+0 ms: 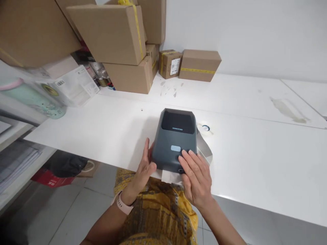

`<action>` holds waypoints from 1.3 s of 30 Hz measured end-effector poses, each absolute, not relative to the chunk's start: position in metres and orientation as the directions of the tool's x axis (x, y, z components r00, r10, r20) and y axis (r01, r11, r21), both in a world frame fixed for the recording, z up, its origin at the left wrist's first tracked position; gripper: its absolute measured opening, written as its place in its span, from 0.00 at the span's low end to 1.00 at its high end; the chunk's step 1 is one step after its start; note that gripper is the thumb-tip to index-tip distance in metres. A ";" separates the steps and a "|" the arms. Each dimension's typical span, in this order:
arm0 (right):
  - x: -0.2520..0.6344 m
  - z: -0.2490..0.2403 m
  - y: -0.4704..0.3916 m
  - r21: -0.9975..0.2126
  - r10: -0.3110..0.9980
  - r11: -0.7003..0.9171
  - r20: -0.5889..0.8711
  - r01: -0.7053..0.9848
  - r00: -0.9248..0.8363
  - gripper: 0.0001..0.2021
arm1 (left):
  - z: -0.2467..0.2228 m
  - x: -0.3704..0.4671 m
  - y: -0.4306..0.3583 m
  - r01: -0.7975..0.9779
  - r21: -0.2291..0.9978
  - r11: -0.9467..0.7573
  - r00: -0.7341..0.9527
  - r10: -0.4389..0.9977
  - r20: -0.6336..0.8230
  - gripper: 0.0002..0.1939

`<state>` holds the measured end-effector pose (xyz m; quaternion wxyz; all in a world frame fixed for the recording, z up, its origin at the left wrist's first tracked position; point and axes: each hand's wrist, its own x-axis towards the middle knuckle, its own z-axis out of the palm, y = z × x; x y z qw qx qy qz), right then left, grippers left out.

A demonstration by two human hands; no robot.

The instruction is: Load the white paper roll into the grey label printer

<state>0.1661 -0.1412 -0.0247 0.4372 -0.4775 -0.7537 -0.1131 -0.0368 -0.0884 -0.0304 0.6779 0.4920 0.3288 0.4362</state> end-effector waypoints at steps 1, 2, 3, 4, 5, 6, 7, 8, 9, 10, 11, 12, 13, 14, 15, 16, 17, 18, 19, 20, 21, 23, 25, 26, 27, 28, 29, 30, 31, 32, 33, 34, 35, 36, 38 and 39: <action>0.163 -0.025 -0.141 -0.294 0.625 0.512 0.772 0.807 -0.115 0.27 | -0.027 -0.034 -0.088 -0.277 0.948 0.153 0.374 0.926 -0.040 0.59; 0.160 -0.024 -0.139 -0.354 0.623 0.505 0.781 0.787 -0.049 0.25 | -0.024 -0.031 -0.087 -0.278 0.945 0.170 0.346 0.936 -0.067 0.58; 0.156 -0.023 -0.137 -0.422 0.618 0.495 0.786 0.760 0.034 0.23 | -0.021 -0.027 -0.087 -0.271 0.945 0.185 0.320 0.943 -0.093 0.58; 0.152 -0.023 -0.133 -0.495 0.611 0.475 0.781 0.728 0.133 0.21 | -0.018 -0.024 -0.086 -0.263 0.944 0.198 0.296 0.948 -0.116 0.57; 0.148 -0.022 -0.130 -0.575 0.605 0.442 0.758 0.688 0.245 0.19 | -0.016 -0.021 -0.084 -0.256 0.944 0.207 0.277 0.952 -0.134 0.57; 0.143 -0.022 -0.126 -0.664 0.607 0.400 0.708 0.632 0.359 0.16 | -0.014 -0.019 -0.083 -0.250 0.944 0.213 0.264 0.954 -0.145 0.55; 0.140 -0.023 -0.122 -0.754 0.618 0.355 0.633 0.553 0.467 0.16 | -0.014 -0.017 -0.082 -0.249 0.944 0.215 0.256 0.955 -0.150 0.54; 0.136 -0.023 -0.119 -0.841 0.642 0.303 0.528 0.449 0.556 0.19 | -0.014 -0.016 -0.080 -0.249 0.945 0.213 0.254 0.956 -0.149 0.53; 0.134 -0.024 -0.117 -0.915 0.677 0.244 0.399 0.322 0.618 0.24 | -0.015 -0.016 -0.079 -0.249 0.946 0.208 0.257 0.956 -0.143 0.52; 0.133 -0.024 -0.116 -0.966 0.718 0.180 0.257 0.185 0.647 0.30 | -0.016 -0.016 -0.077 -0.247 0.948 0.201 0.266 0.955 -0.133 0.52; 0.133 -0.024 -0.116 -0.992 0.756 0.112 0.119 0.052 0.644 0.35 | -0.018 -0.017 -0.075 -0.244 0.952 0.187 0.275 0.954 -0.117 0.51; 0.133 -0.024 -0.117 -0.997 0.785 0.045 -0.003 -0.062 0.619 0.39 | -0.019 -0.017 -0.074 -0.241 0.956 0.168 0.284 0.954 -0.096 0.51; 0.134 -0.023 -0.118 -0.989 0.804 -0.017 -0.103 -0.149 0.586 0.42 | -0.021 -0.018 -0.073 -0.239 0.960 0.149 0.293 0.953 -0.076 0.50; 0.136 -0.022 -0.120 -0.975 0.816 -0.068 -0.177 -0.212 0.550 0.44 | -0.023 -0.018 -0.072 -0.238 0.963 0.130 0.298 0.953 -0.055 0.49; 0.138 -0.020 -0.121 -0.962 0.826 -0.100 -0.222 -0.252 0.518 0.45 | -0.024 -0.018 -0.072 -0.238 0.965 0.113 0.300 0.953 -0.038 0.47; 0.139 -0.019 -0.122 -0.955 0.835 -0.117 -0.243 -0.273 0.493 0.46 | -0.026 -0.018 -0.072 -0.236 0.966 0.103 0.300 0.954 -0.028 0.46; 0.141 -0.017 -0.123 -0.952 0.843 -0.122 -0.248 -0.280 0.477 0.46 | -0.027 -0.018 -0.072 -0.233 0.968 0.097 0.299 0.954 -0.024 0.45; 0.142 -0.017 -0.124 -0.953 0.849 -0.121 -0.245 -0.279 0.468 0.46 | -0.027 -0.018 -0.072 -0.230 0.969 0.091 0.296 0.955 -0.020 0.45; 0.143 -0.017 -0.124 -0.955 0.854 -0.115 -0.236 -0.273 0.465 0.45 | -0.028 -0.018 -0.072 -0.226 0.971 0.081 0.291 0.957 -0.012 0.45; 0.144 -0.017 -0.124 -0.959 0.857 -0.106 -0.222 -0.263 0.465 0.44 | -0.028 -0.018 -0.072 -0.219 0.973 0.067 0.284 0.959 -0.002 0.44; 0.144 -0.018 -0.124 -0.964 0.859 -0.096 -0.206 -0.248 0.469 0.43 | -0.028 -0.017 -0.072 -0.208 0.977 0.048 0.278 0.961 0.012 0.45; 0.145 -0.022 -0.124 -0.975 0.859 -0.081 -0.174 -0.208 0.482 0.42 | -0.028 -0.017 -0.069 -0.181 0.983 0.006 0.263 0.964 0.043 0.44; 0.143 -0.025 -0.124 -0.988 0.863 -0.063 -0.127 -0.144 0.490 0.39 | -0.028 -0.016 -0.065 -0.162 0.986 -0.025 0.254 0.965 0.066 0.44; 0.142 -0.025 -0.123 -0.995 0.861 -0.038 -0.078 -0.089 0.503 0.37 | -0.027 -0.016 -0.064 -0.166 0.986 -0.032 0.258 0.963 0.075 0.44; 0.141 -0.025 -0.122 -1.000 0.852 0.005 0.000 -0.009 0.523 0.35 | -0.027 -0.017 -0.064 -0.176 0.984 -0.032 0.267 0.960 0.079 0.44; 0.139 -0.024 -0.121 -0.993 0.835 0.063 0.105 0.096 0.540 0.34 | -0.028 -0.018 -0.066 -0.181 0.983 -0.029 0.272 0.959 0.079 0.44; 0.138 -0.022 -0.120 -0.967 0.807 0.124 0.229 0.222 0.544 0.32 | -0.028 -0.020 -0.070 -0.175 0.984 -0.030 0.259 0.963 0.075 0.44; 0.137 -0.020 -0.119 -0.919 0.774 0.179 0.352 0.351 0.527 0.29 | -0.030 -0.024 -0.076 -0.158 0.987 -0.035 0.214 0.974 0.069 0.43; 0.136 -0.017 -0.119 -0.859 0.748 0.219 0.453 0.463 0.485 0.26 | -0.032 -0.027 -0.084 -0.132 0.990 -0.040 0.132 0.990 0.058 0.41; 0.136 -0.014 -0.119 -0.798 0.736 0.249 0.524 0.549 0.428 0.23 | -0.034 -0.031 -0.094 -0.104 0.994 -0.037 0.032 0.999 0.041 0.37; 0.137 -0.011 -0.119 -0.743 0.733 0.272 0.572 0.612 0.369 0.21 | -0.035 -0.035 -0.104 -0.087 0.996 -0.019 -0.065 0.998 0.013 0.31; 0.138 -0.010 -0.120 -0.698 0.735 0.289 0.601 0.656 0.315 0.19 | -0.036 -0.038 -0.114 -0.094 0.995 0.027 -0.102 0.994 -0.037 0.23; 0.139 -0.009 -0.121 -0.662 0.737 0.303 0.619 0.686 0.272 0.17 | -0.036 -0.040 -0.123 -0.115 0.989 0.094 -0.062 0.993 -0.102 0.19; 0.140 -0.008 -0.122 -0.636 0.736 0.316 0.632 0.704 0.241 0.16 | -0.035 -0.041 -0.129 -0.139 0.974 0.176 0.035 0.984 -0.173 0.19; 0.142 -0.009 -0.123 -0.611 0.725 0.330 0.652 0.719 0.221 0.16 | -0.028 -0.037 -0.134 -0.150 0.930 0.335 0.302 0.911 -0.280 0.22; 0.142 -0.010 -0.123 -0.611 0.720 0.331 0.656 0.719 0.226 0.16 | -0.023 -0.033 -0.133 -0.142 0.907 0.395 0.404 0.860 -0.312 0.23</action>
